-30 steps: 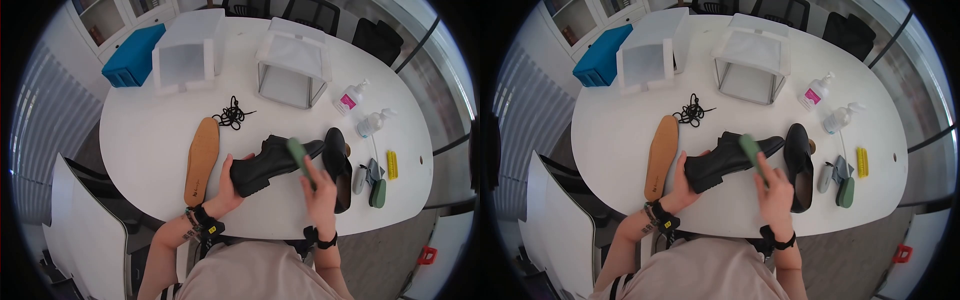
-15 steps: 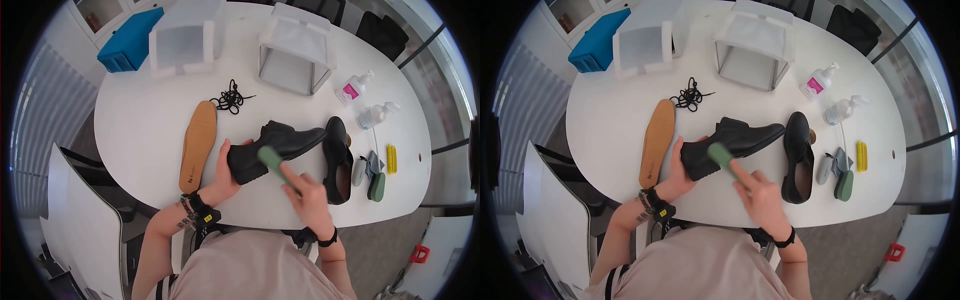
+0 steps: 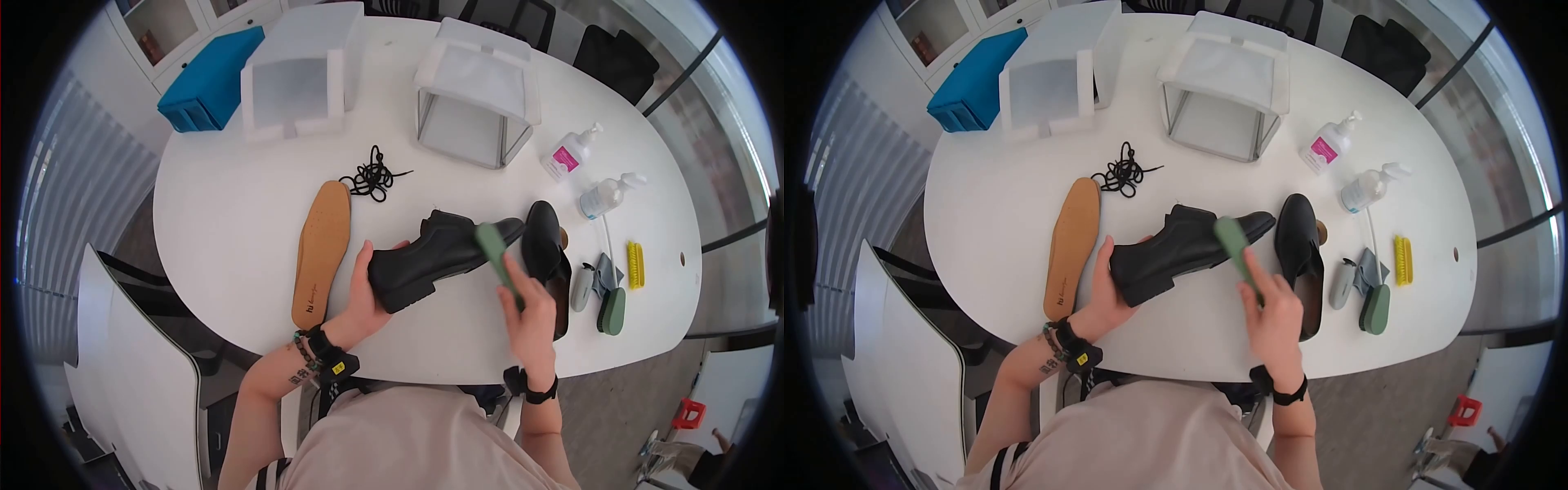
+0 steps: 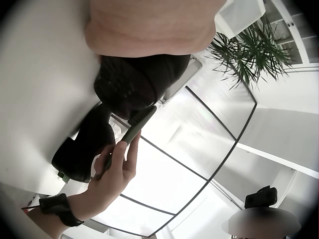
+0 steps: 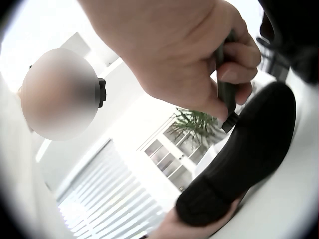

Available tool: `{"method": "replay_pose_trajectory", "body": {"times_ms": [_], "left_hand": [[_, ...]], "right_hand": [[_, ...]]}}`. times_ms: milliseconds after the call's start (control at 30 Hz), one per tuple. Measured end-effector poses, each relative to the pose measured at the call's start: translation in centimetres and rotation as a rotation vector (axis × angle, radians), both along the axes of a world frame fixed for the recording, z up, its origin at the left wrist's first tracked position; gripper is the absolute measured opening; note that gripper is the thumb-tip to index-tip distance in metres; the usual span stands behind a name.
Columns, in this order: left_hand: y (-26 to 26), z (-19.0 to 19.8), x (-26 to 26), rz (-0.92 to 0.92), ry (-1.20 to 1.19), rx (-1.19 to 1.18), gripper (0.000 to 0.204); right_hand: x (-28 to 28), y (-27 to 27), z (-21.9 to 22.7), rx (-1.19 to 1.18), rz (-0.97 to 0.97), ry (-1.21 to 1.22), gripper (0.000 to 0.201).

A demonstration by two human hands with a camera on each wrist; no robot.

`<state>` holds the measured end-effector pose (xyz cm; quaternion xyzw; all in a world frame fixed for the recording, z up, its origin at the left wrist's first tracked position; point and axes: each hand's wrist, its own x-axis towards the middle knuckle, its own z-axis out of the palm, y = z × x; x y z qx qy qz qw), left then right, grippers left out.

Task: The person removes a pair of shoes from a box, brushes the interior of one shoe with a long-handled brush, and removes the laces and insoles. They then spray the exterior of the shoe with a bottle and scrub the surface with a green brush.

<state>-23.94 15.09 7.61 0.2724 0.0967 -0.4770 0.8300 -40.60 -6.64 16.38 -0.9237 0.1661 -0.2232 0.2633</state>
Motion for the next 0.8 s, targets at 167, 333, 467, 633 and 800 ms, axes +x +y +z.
{"method": "replay_pose_trajectory", "body": {"times_ms": [167,333,467,633,800], "left_hand": [[-0.1,0.4,-0.2,-0.006,0.007,0.019,0.086],[-0.1,0.2,-0.2,0.022,-0.009,0.027,0.085],[0.1,-0.1,-0.2,-0.003,-0.006,0.007,0.083],[0.2,-0.6,-0.4,-0.002,-0.150,0.044,0.068],[0.3,-0.9,-0.2,-0.009,-0.112,0.002,0.069]], "right_hand": [[-1.4,2.4,0.0,0.020,0.243,0.127,0.056],[-0.8,0.0,-0.2,-0.038,-0.029,0.055,0.056],[-1.4,1.2,0.0,-0.012,0.053,0.036,0.056],[-0.8,-1.3,0.0,-0.008,-0.023,0.065,0.057],[-1.5,-1.2,1.5,-0.045,0.051,0.142,0.055]]}}
